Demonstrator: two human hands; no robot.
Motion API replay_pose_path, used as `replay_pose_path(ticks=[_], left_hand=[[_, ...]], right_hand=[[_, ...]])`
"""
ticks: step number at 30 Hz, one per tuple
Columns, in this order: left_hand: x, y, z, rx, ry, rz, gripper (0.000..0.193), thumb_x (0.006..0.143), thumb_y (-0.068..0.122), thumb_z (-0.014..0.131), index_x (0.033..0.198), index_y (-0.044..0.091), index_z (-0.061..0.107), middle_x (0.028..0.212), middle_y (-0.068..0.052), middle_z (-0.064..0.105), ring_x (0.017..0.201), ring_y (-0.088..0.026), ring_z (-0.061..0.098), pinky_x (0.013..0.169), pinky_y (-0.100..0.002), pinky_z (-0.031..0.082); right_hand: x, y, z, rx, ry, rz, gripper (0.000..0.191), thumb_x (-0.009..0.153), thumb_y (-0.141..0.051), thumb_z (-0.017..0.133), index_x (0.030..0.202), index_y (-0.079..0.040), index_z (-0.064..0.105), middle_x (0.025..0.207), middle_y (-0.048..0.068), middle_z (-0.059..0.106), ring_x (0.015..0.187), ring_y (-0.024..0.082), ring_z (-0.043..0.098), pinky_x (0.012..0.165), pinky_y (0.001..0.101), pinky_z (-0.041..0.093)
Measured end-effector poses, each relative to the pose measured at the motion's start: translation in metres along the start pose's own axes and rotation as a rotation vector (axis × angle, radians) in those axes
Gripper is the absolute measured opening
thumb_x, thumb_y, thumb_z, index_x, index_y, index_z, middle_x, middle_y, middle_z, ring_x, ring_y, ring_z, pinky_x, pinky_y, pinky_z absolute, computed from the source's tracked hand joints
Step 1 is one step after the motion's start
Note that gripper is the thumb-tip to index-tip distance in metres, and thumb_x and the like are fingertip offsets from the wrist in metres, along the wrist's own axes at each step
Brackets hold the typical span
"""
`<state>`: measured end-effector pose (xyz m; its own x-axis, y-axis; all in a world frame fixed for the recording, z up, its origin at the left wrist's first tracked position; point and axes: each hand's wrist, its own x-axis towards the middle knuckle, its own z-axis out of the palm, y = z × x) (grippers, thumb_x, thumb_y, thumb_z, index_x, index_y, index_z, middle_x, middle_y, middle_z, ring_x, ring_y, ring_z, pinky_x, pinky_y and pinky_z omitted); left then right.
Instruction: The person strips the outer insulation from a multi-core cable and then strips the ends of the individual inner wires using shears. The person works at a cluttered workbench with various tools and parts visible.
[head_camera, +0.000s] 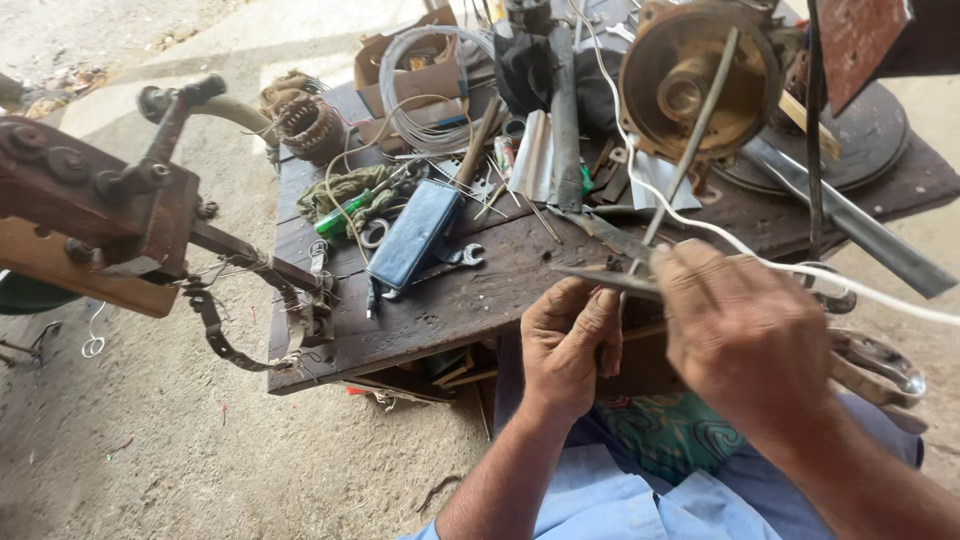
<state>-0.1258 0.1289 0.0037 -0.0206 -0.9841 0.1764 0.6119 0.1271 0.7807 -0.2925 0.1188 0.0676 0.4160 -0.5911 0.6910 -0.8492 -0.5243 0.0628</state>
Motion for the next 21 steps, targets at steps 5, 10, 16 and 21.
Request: replay_pose_path(ticks=[5, 10, 16, 21], left_hand=[[0.002, 0.002, 0.003, -0.017, 0.054, 0.002, 0.027, 0.106, 0.01, 0.065, 0.13, -0.003, 0.066, 0.076, -0.005, 0.063, 0.054, -0.009, 0.051, 0.045, -0.022, 0.04], [0.003, 0.005, 0.001, 0.017, 0.061, 0.018, 0.027, 0.104, 0.011, 0.066, 0.128, -0.001, 0.067, 0.073, -0.004, 0.062, 0.052, -0.007, 0.05, 0.043, -0.022, 0.038], [0.0, -0.004, -0.001, 0.02, 0.061, -0.03, 0.024, 0.109, 0.011, 0.064, 0.127, -0.004, 0.068, 0.075, -0.004, 0.062, 0.054, -0.007, 0.05, 0.046, -0.021, 0.037], [0.001, -0.007, -0.001, 0.024, 0.083, -0.001, 0.029, 0.104, 0.007, 0.065, 0.131, -0.001, 0.065, 0.073, -0.005, 0.063, 0.052, -0.008, 0.052, 0.044, -0.023, 0.039]], right_hand=[[0.01, 0.001, 0.013, -0.043, -0.062, -0.012, 0.025, 0.089, -0.008, 0.067, 0.112, -0.005, 0.075, 0.103, 0.01, 0.076, 0.078, 0.024, 0.073, 0.067, 0.0352, 0.059], [0.024, 0.012, 0.013, -0.018, -0.095, 0.162, 0.013, 0.105, -0.012, 0.065, 0.112, -0.004, 0.074, 0.095, 0.013, 0.074, 0.073, 0.023, 0.071, 0.064, 0.0344, 0.058], [0.022, -0.006, 0.006, 0.002, -0.101, -0.004, 0.022, 0.085, -0.004, 0.066, 0.106, -0.003, 0.074, 0.098, 0.011, 0.076, 0.076, 0.025, 0.072, 0.063, 0.0372, 0.058], [0.04, -0.001, -0.004, -0.054, -0.128, 0.115, 0.012, 0.096, -0.007, 0.069, 0.107, -0.004, 0.074, 0.096, 0.011, 0.073, 0.078, 0.025, 0.071, 0.068, 0.0375, 0.058]])
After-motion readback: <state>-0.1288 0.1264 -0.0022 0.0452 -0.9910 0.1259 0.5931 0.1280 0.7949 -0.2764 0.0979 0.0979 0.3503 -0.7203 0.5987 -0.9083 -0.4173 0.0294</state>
